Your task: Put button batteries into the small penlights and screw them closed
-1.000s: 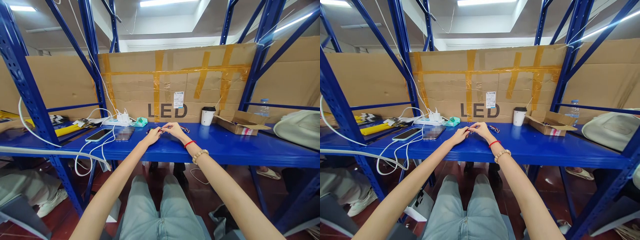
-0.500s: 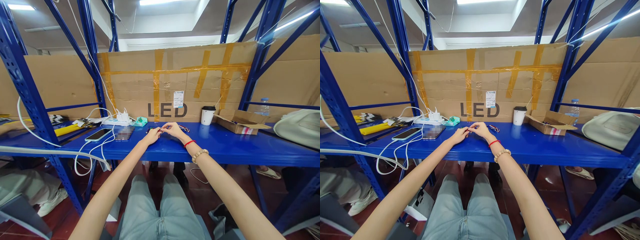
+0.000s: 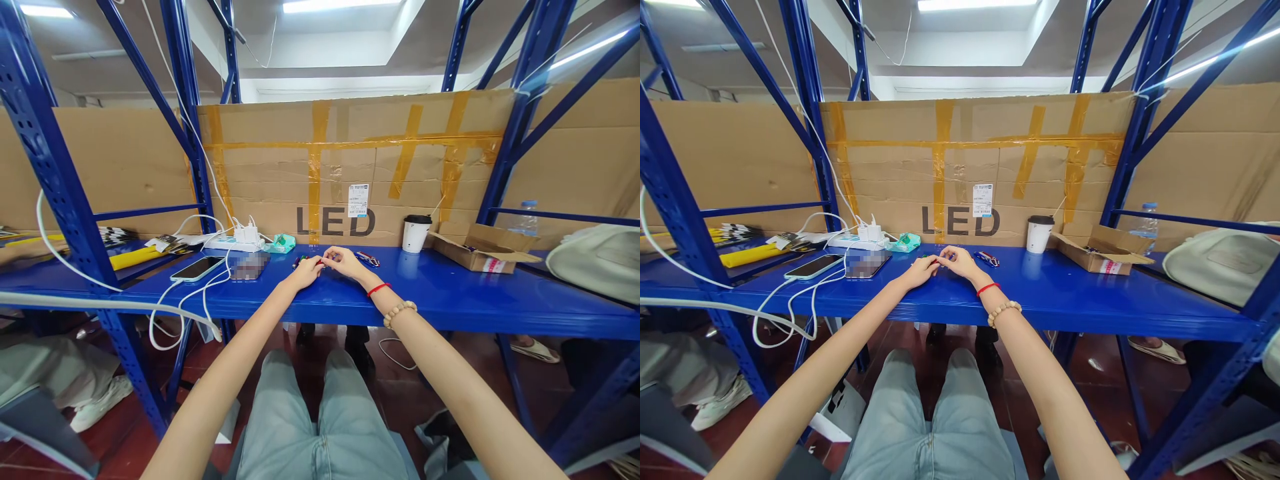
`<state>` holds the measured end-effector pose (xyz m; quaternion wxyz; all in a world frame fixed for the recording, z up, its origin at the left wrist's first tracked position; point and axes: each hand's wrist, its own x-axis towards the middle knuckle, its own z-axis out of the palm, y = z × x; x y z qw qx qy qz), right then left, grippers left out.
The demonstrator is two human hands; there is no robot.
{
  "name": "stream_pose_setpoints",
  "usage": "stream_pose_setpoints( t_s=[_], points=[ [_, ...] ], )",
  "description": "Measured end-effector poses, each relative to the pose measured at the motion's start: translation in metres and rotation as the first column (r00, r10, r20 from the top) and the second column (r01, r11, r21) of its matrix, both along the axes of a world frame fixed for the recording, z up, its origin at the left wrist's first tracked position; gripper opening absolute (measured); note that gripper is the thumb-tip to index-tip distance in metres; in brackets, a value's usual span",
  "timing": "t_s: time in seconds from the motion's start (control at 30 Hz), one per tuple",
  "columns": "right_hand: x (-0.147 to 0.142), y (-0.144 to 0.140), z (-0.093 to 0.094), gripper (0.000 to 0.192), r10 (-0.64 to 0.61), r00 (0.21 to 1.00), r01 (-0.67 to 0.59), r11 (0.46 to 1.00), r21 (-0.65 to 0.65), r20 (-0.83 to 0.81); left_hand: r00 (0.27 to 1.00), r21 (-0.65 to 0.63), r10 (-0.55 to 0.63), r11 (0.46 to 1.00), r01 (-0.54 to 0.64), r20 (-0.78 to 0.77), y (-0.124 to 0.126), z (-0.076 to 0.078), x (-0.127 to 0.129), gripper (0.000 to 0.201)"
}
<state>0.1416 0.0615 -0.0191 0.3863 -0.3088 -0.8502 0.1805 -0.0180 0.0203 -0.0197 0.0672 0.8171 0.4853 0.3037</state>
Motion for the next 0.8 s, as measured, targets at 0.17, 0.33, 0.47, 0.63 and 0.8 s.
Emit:
stream_pose_setpoints(
  t_s=[0.17, 0.33, 0.47, 0.63, 0.8],
  points=[
    [-0.0019, 0.0012, 0.0001, 0.021, -0.002, 1.000, 0.002, 1.000, 0.009, 0.002, 1.000, 0.009, -0.007, 1.000, 0.006, 0.013, 0.0013, -0.0014, -0.0004, 0.022],
    [-0.0009, 0.0033, -0.0011, 0.021, 0.000, 1.000, 0.000, 1.000, -0.008, -0.022, 0.999, 0.027, -0.014, 1.000, 0.013, 0.038, 0.0040, -0.0042, -0.0001, 0.022],
    [-0.0008, 0.0053, -0.0020, 0.022, 0.005, 0.999, -0.006, 0.999, -0.041, -0.042, 0.999, 0.029, -0.018, 0.999, 0.017, 0.047, 0.0045, -0.0052, -0.0006, 0.022],
    [-0.0029, 0.0061, -0.0031, 0.022, 0.010, 0.998, -0.017, 0.995, -0.097, -0.067, 0.998, 0.025, -0.020, 1.000, 0.018, 0.059, 0.0032, -0.0044, -0.0009, 0.022],
    [-0.0036, 0.0033, -0.0030, 0.023, 0.014, 0.994, -0.029, 0.990, -0.139, -0.108, 0.997, 0.029, -0.015, 0.999, 0.013, 0.077, 0.0030, -0.0035, -0.0003, 0.023]
  ],
)
